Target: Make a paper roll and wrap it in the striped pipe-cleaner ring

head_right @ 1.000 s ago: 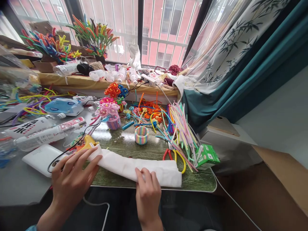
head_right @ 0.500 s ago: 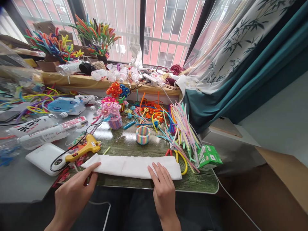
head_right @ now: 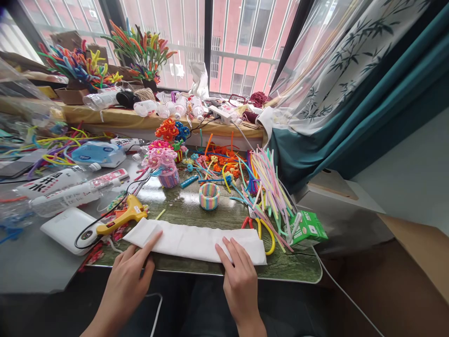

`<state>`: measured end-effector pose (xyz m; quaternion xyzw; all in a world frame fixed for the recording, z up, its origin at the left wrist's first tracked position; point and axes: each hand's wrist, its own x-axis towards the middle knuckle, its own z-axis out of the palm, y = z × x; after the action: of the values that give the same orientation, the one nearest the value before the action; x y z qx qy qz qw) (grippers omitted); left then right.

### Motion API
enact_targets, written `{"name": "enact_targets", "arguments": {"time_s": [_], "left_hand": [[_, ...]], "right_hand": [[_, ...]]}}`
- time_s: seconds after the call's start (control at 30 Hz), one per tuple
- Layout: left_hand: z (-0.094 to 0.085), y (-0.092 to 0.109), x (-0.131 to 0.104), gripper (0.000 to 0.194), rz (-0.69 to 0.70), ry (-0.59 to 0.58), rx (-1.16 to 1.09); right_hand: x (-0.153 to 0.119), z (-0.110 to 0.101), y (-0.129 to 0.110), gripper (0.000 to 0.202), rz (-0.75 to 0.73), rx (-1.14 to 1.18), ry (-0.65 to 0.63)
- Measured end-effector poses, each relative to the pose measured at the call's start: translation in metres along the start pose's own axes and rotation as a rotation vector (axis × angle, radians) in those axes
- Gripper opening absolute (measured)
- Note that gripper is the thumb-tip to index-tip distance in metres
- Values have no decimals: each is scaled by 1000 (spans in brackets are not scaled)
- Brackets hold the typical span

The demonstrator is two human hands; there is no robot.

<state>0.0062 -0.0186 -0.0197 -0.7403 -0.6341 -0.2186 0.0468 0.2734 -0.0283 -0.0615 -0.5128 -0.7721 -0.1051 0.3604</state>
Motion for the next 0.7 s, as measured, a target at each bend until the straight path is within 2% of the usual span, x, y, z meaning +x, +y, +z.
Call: {"name": "enact_targets", "arguments": {"time_s": [0.13,0.37,0.7], "left_hand": [[1,-7,0,52,-17,32,102],[4,-14,-1,52,-13,104,135],[1,-13,-1,51,116,191,169]], "right_hand": [[-4,-3,2,56,8,1,-21],[-8,-5,4,56,7,22,-36],[-10,-4,5,55,2,29,-31]]}}
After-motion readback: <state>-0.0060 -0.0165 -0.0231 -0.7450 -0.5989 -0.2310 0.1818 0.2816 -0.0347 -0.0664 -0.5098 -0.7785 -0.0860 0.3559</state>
